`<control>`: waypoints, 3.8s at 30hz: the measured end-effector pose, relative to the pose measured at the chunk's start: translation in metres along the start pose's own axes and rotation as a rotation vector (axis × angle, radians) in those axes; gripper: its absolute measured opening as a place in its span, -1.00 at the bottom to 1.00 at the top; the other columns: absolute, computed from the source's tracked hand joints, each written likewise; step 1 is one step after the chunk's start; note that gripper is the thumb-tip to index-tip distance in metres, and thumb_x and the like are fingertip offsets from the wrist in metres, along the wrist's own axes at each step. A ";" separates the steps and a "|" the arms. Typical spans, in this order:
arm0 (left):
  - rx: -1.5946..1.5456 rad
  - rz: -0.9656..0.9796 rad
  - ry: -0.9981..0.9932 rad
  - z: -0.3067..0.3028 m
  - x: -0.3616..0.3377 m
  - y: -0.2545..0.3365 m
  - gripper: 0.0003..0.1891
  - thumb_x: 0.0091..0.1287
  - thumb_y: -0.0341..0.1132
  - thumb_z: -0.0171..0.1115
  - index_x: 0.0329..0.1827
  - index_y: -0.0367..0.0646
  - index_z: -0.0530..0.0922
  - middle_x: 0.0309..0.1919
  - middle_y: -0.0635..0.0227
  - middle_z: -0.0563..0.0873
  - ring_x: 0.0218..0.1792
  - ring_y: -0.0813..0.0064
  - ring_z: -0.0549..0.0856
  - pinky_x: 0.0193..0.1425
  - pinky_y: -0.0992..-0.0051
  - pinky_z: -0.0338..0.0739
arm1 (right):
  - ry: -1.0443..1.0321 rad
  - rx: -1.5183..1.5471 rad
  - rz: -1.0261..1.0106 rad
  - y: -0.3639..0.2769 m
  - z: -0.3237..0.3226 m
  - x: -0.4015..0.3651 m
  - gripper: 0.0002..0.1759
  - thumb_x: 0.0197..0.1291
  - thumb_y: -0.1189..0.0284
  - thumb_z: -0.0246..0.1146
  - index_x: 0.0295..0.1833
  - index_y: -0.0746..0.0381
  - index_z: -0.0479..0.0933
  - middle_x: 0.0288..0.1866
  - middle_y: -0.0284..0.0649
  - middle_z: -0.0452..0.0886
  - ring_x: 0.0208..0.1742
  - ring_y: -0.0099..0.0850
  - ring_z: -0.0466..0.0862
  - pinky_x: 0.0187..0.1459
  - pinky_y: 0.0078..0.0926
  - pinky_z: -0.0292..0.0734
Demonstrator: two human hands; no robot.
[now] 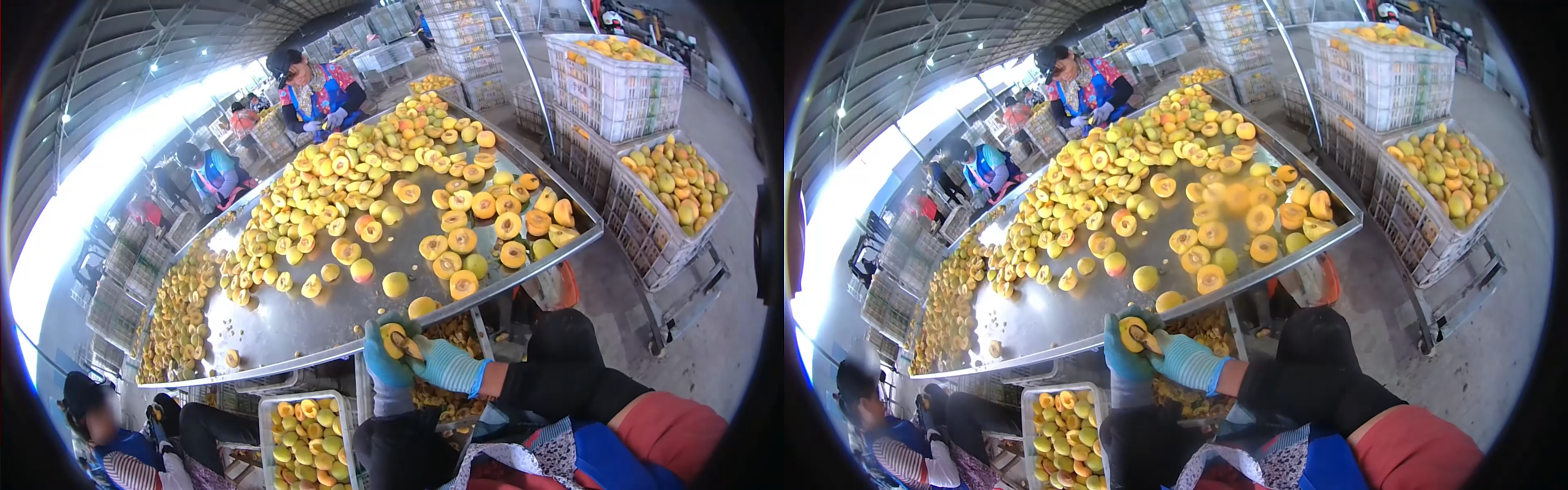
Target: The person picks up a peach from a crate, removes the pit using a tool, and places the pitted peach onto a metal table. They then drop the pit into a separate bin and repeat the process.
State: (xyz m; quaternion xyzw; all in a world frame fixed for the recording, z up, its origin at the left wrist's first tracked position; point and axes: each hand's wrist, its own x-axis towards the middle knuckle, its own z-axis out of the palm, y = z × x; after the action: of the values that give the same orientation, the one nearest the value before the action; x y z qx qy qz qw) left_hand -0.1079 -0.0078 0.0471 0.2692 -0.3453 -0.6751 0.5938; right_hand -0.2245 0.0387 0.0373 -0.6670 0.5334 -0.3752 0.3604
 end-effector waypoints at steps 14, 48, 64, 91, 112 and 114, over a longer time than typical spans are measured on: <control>0.417 0.335 -0.008 -0.011 0.003 0.011 -0.46 0.59 0.04 -0.23 0.11 -0.33 0.45 -0.14 0.08 0.64 -0.13 0.21 0.67 0.15 0.17 0.60 | 0.124 -0.149 -0.096 -0.015 -0.005 0.002 -0.62 0.28 0.18 0.20 -0.03 0.29 0.40 -0.40 0.06 0.64 -0.34 0.08 0.66 -0.30 0.05 0.53; 0.273 0.026 0.247 0.027 -0.007 0.022 -0.46 0.49 0.07 -0.02 -0.26 -0.32 0.62 -0.49 0.20 0.65 -0.41 0.39 0.64 -0.22 0.41 0.56 | -0.108 0.326 -0.019 0.014 0.028 0.004 -0.79 0.33 0.34 0.15 -0.10 0.28 0.52 -0.36 -0.03 0.66 -0.34 -0.16 0.68 -0.26 -0.21 0.57; 0.395 -0.077 0.023 0.011 -0.010 0.028 -0.57 0.45 -0.15 0.03 -0.39 -0.36 0.63 -0.56 0.19 0.68 -0.56 0.40 0.64 -0.40 0.46 0.57 | -0.258 0.152 0.036 -0.009 0.007 -0.013 -0.66 0.36 0.21 0.04 -0.02 0.23 0.56 -0.20 0.09 0.68 -0.09 0.09 0.66 -0.04 -0.06 0.54; 0.018 -0.004 -0.298 0.015 -0.019 0.014 -0.44 0.52 -0.06 -0.14 -0.50 -0.34 0.56 -0.56 0.03 0.64 -0.61 0.27 0.60 -0.45 0.39 0.55 | -0.539 0.668 0.336 -0.027 -0.021 -0.040 -0.74 0.38 0.20 0.15 -0.17 0.17 0.52 -0.56 -0.31 0.47 -0.69 -0.50 0.46 -0.67 -0.47 0.38; -0.395 -0.070 0.106 -0.002 -0.007 0.040 -0.76 0.45 -0.15 0.07 -0.09 -0.11 0.57 -0.29 0.36 0.67 -0.35 0.41 0.65 -0.21 0.39 0.60 | 0.109 -0.457 -0.465 -0.015 -0.001 -0.045 -0.69 0.28 0.25 0.19 -0.10 0.30 0.55 -0.23 0.04 0.63 -0.31 0.01 0.66 -0.27 -0.06 0.56; -0.535 0.104 -0.031 -0.020 0.000 0.041 -0.68 0.45 -0.02 0.11 -0.09 -0.11 0.58 -0.23 0.33 0.67 -0.16 0.35 0.64 -0.11 0.31 0.60 | 0.128 -0.408 -0.444 -0.021 -0.001 -0.036 -0.66 0.25 0.24 0.20 -0.09 0.33 0.54 -0.20 0.06 0.63 -0.26 0.00 0.67 -0.26 -0.13 0.57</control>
State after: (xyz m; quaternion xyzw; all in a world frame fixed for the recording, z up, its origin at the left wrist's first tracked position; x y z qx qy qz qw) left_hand -0.0671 -0.0131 0.0675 0.0744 -0.1773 -0.7150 0.6721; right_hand -0.2213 0.0778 0.0523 -0.8010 0.4605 -0.3710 0.0939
